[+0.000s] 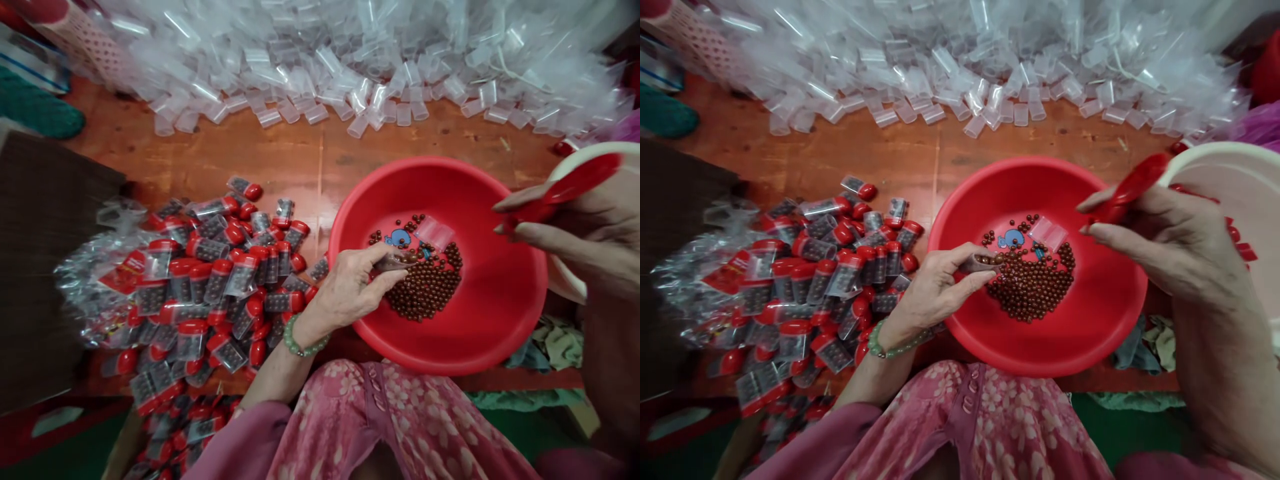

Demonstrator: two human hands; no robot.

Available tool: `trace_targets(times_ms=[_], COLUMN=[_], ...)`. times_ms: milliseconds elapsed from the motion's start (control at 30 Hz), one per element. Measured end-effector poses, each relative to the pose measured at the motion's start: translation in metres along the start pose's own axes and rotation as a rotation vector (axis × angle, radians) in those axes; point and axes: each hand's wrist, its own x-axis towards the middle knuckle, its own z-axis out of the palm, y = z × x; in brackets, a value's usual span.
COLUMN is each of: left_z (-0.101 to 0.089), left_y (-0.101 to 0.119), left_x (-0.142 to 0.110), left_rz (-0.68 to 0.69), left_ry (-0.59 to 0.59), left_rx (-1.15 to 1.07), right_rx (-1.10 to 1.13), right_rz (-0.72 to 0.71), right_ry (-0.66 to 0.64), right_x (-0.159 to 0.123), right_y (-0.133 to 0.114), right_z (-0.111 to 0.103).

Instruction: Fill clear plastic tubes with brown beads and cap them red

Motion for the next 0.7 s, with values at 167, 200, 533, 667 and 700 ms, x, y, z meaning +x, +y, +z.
trace_targets(times_ms=[167, 200, 533, 667, 700], left_z=[-0.001, -0.002, -0.006, -0.007, -0.008], left_y=[-0.001, 0.0, 0.003, 0.003, 0.005], left_x=[-0.005, -0.006, 0.0, -0.001, -0.001], left_rz=[-0.087, -0.111, -0.048, -0.088, -0.091], left_ry=[0.058, 0.064, 0.005, -0.044, -0.051], left_rx=[-0.179, -0.25, -0.31, -0.266, -0.27], right_rx=[0.171, 0.199, 0.483, 0.483, 0.485], right_rz=[-0.018, -0.01, -0.014, 0.01, 0.021], right_ry=[-0.195, -0.205, -0.311, -0.291, -0.284], right_x=[0.012, 0.013, 0.023, 0.022, 0.021], right_y=[-0.013, -0.015, -0.022, -0.024, -0.025], right_z=[0.037, 0.042, 0.073, 0.077, 0.078])
